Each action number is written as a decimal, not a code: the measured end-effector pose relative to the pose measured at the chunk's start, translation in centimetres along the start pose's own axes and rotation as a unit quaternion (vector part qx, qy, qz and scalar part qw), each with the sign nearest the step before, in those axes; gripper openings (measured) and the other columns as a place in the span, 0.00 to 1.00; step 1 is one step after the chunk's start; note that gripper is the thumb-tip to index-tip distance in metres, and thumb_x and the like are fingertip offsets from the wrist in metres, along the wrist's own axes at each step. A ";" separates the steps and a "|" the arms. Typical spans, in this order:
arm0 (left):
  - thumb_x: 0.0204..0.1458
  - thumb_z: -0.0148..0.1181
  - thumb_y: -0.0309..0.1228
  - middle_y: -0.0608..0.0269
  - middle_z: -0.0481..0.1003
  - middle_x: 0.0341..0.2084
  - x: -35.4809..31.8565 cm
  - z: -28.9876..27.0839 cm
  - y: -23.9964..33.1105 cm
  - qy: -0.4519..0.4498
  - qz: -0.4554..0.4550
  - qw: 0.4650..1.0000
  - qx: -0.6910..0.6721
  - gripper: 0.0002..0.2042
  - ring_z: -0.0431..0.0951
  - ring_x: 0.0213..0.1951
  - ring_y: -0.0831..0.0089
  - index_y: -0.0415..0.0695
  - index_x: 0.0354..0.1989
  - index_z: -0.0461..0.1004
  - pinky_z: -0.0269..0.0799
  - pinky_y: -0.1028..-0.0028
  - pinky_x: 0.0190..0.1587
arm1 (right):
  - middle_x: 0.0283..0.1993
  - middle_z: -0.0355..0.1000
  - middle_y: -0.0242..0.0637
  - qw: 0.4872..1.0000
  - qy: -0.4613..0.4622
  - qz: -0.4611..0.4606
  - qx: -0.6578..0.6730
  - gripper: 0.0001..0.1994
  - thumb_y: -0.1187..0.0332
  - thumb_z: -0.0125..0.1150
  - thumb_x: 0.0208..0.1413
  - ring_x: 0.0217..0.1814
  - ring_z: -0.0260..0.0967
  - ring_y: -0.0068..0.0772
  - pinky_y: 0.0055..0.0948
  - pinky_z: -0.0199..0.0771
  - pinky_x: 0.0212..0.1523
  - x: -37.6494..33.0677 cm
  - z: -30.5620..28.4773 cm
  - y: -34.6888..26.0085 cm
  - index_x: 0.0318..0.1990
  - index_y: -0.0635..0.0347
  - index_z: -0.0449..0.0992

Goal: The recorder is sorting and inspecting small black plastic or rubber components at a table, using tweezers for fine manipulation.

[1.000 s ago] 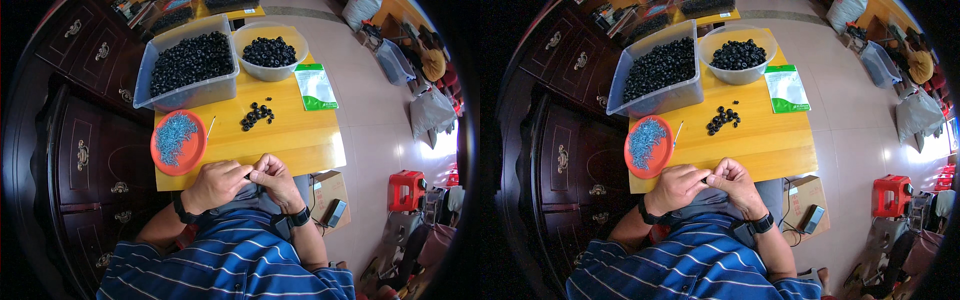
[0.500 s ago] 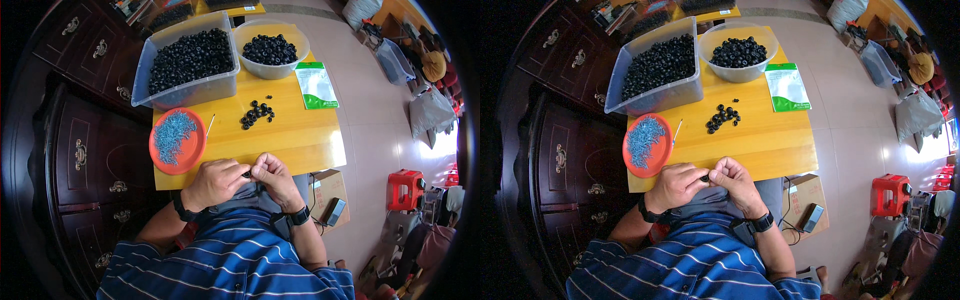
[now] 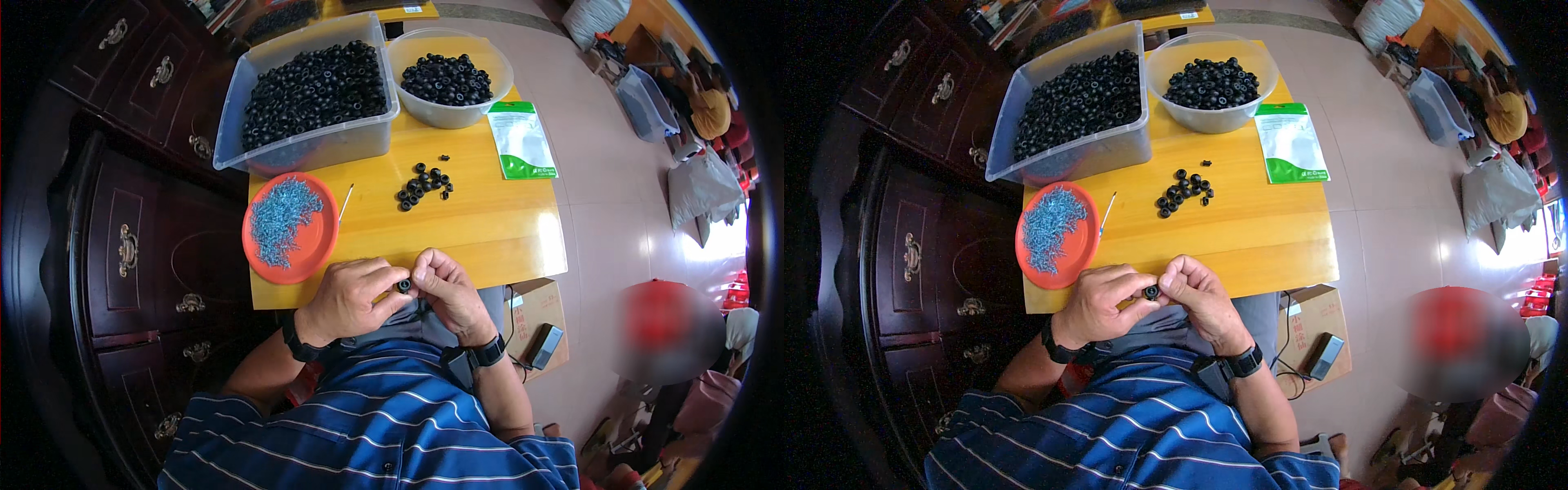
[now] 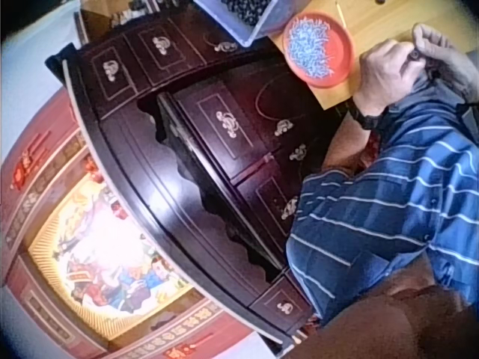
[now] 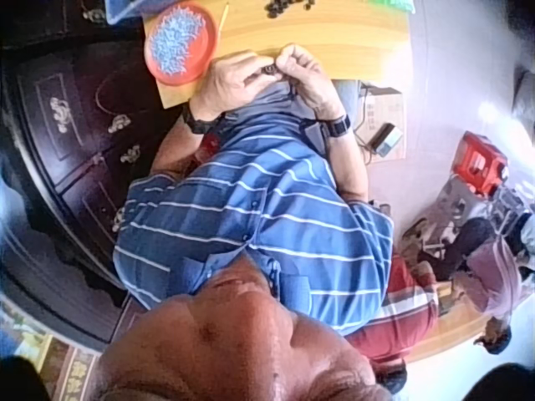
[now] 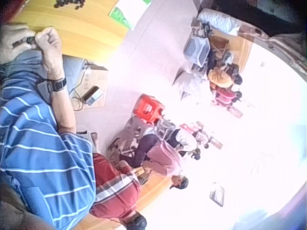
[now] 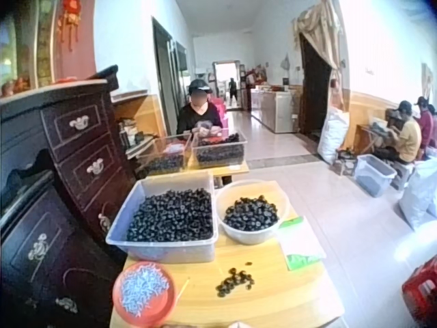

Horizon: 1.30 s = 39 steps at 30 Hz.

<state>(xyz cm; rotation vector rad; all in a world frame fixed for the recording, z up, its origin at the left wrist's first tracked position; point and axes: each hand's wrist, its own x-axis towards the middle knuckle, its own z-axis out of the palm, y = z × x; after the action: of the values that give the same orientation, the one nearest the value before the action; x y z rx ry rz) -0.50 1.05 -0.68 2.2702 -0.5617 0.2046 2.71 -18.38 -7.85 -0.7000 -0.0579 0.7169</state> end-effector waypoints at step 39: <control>0.46 0.74 0.26 0.59 0.77 0.26 -2.0 -1.0 -2.8 0.010 -0.045 0.999 -0.009 0.12 0.80 0.29 0.60 0.41 0.39 0.80 0.74 0.66 0.31 | 0.36 0.75 0.24 0.992 0.022 0.072 -0.103 0.05 0.73 0.66 0.64 0.37 0.72 0.14 0.18 0.74 0.41 2.5 1.6 0.2 0.40 0.59 0.74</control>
<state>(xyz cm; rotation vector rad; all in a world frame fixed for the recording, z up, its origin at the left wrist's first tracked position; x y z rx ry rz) -0.95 4.10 -2.49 2.2685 -0.4493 0.1766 4.04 -15.84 -7.24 -0.9235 -0.0408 0.8401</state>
